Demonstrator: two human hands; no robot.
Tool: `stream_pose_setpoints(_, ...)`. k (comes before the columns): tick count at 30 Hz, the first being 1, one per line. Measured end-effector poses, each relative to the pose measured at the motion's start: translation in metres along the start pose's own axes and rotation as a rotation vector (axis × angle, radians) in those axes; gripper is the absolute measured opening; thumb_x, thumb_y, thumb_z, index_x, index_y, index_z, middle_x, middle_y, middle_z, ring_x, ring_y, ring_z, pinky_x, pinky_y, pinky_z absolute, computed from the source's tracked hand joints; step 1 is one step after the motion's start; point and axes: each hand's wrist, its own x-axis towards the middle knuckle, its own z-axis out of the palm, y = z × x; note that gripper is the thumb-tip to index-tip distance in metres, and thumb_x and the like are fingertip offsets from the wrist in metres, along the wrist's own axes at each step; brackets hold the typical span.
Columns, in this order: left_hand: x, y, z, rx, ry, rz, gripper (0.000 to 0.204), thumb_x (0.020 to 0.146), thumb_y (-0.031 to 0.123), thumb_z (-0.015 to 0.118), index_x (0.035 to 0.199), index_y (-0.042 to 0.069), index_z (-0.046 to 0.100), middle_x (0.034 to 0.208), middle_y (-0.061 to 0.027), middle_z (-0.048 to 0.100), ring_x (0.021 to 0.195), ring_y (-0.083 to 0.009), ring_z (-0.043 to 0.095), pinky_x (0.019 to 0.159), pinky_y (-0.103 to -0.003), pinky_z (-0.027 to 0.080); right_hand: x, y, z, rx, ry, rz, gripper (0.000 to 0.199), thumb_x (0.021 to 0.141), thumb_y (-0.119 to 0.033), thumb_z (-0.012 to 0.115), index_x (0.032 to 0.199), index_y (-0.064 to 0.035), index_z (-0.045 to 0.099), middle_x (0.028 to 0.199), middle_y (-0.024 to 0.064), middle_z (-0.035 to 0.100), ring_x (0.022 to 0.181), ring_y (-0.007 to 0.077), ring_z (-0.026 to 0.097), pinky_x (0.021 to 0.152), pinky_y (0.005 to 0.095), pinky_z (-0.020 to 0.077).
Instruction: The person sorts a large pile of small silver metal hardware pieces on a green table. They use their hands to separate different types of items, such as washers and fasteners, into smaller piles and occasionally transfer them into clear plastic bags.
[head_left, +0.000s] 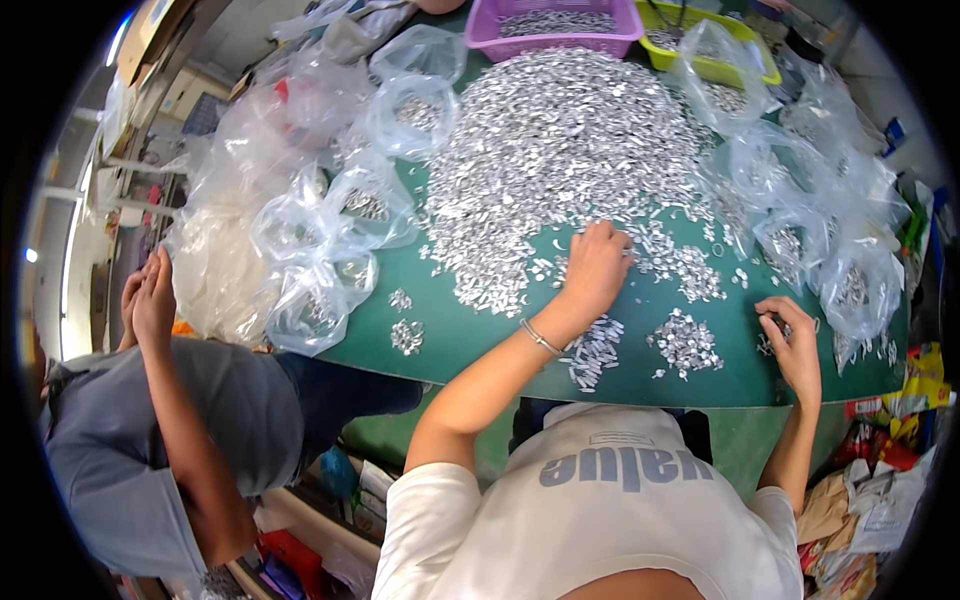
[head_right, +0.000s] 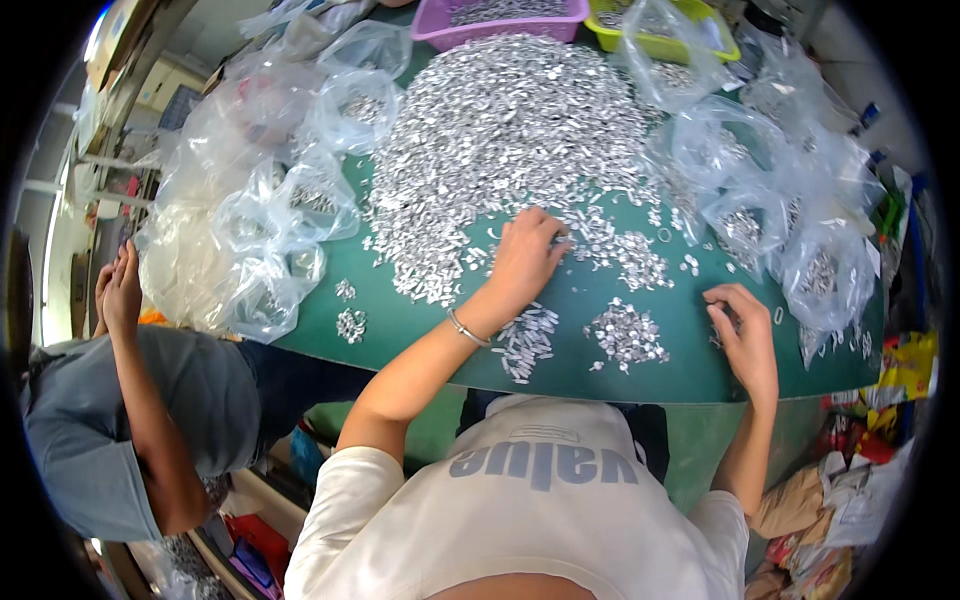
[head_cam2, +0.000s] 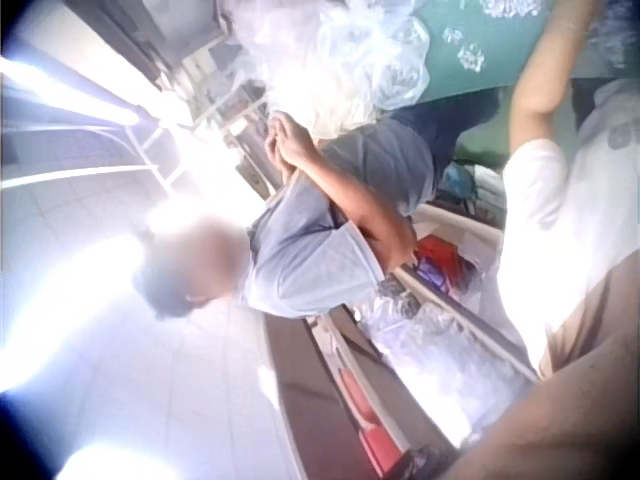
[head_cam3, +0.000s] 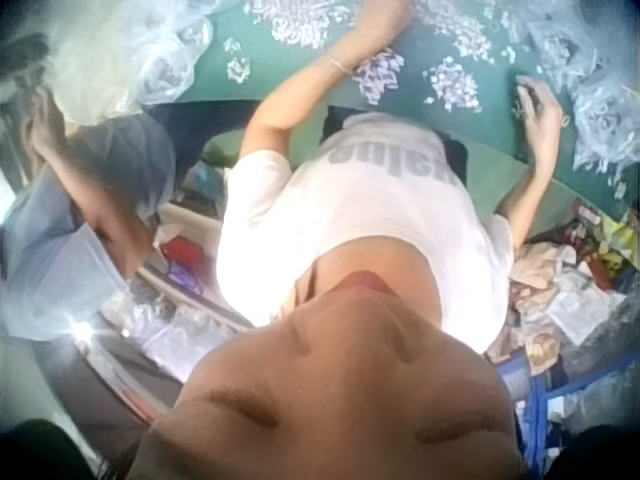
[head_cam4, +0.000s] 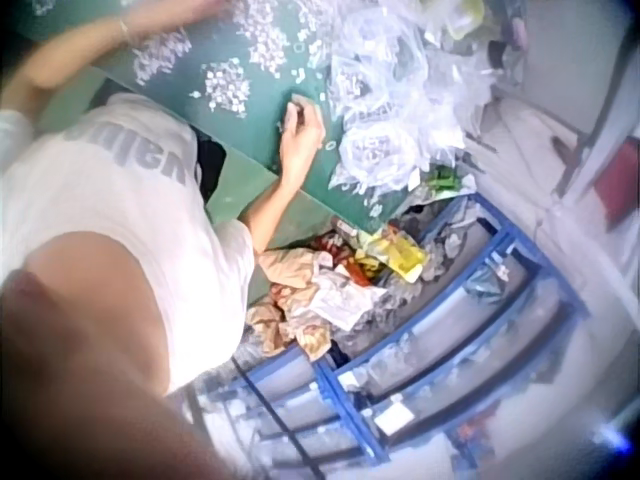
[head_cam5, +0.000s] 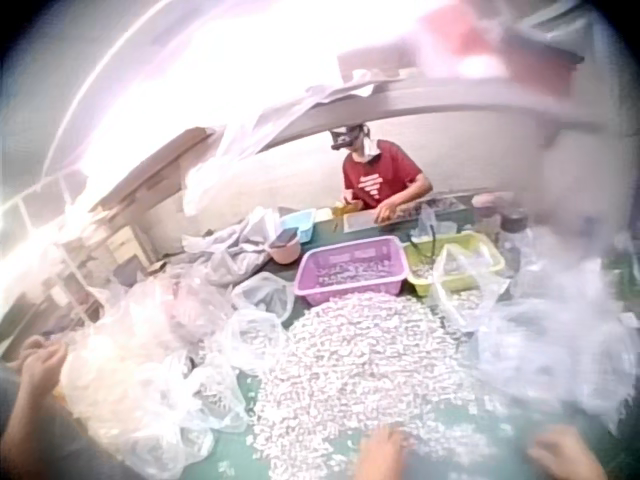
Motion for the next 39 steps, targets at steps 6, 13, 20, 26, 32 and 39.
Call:
stream_pose_setpoints(6, 0.005, 0.001, -0.002, -0.065, 0.035, 0.01, 0.013, 0.077, 0.005, 0.072, 0.088, 0.006, 0.065, 0.091, -0.0084, 0.059, 0.091, -0.0285, 0.055, 0.079, -0.039, 0.042, -0.007, 0.009, -0.003, 0.013, 0.043, 0.035, 0.012, 0.085, 0.002, 0.061, 0.096, 0.0045, 0.064, 0.088, 0.0075, 0.063, 0.069, 0.0131, 0.054, 0.061, 0.0255, 0.0414)
stream_pose_setpoints(13, 0.007, -0.001, -0.001, -0.087, 0.014, 0.073, 0.012, 0.077, 0.004, 0.071, 0.087, 0.004, 0.065, 0.085, -0.0098, 0.059, 0.086, -0.0297, 0.057, 0.076, -0.039, 0.045, -0.002, 0.001, 0.008, 0.056, 0.024, 0.028, 0.011, 0.085, 0.0, 0.061, 0.095, 0.0041, 0.064, 0.086, 0.007, 0.063, 0.067, 0.0131, 0.052, 0.061, 0.0252, 0.041)
stream_pose_setpoints(20, -0.003, 0.015, -0.02, -0.405, 0.022, -0.156, 0.006, 0.079, 0.0, 0.069, 0.082, -0.002, 0.065, 0.081, -0.0119, 0.067, 0.068, -0.0215, 0.063, 0.06, -0.031, 0.049, -0.001, -0.006, 0.012, 0.022, -0.048, 0.012, 0.013, 0.084, 0.0, 0.062, 0.096, 0.0031, 0.064, 0.084, 0.0072, 0.062, 0.07, 0.014, 0.056, 0.06, 0.0254, 0.0409)
stream_pose_setpoints(26, -0.009, -0.01, -0.032, -0.221, 0.178, -0.153, 0.012, 0.075, -0.007, 0.064, 0.087, -0.004, 0.063, 0.081, -0.0179, 0.064, 0.071, -0.0311, 0.064, 0.066, -0.038, 0.051, 0.022, -0.02, 0.031, 0.003, -0.191, -0.09, 0.019, 0.086, -0.007, 0.064, 0.101, 0.0035, 0.063, 0.096, 0.0147, 0.062, 0.088, 0.0304, 0.06, 0.081, 0.0381, 0.0476)
stream_pose_setpoints(32, 0.004, -0.034, -0.024, 0.028, 0.204, -0.027, 0.025, 0.08, 0.001, 0.066, 0.104, 0.003, 0.063, 0.104, -0.0134, 0.056, 0.098, -0.0324, 0.053, 0.089, -0.041, 0.042, 0.086, -0.029, 0.081, -0.161, -0.109, -0.353, 0.032, 0.086, -0.013, 0.066, 0.113, 0.002, 0.058, 0.111, 0.0168, 0.059, 0.108, 0.0346, 0.053, 0.094, 0.0395, 0.0423)
stream_pose_setpoints(39, 0.011, -0.027, -0.021, 0.177, -0.042, 0.041, 0.027, 0.081, 0.008, 0.068, 0.108, 0.007, 0.062, 0.104, -0.0086, 0.056, 0.098, -0.028, 0.053, 0.087, -0.041, 0.039, 0.1, -0.034, 0.144, -0.316, -0.059, -0.482, 0.042, 0.085, -0.017, 0.067, 0.123, -0.0045, 0.055, 0.14, 0.0118, 0.045, 0.133, 0.0318, 0.038, 0.109, 0.0475, 0.0298)
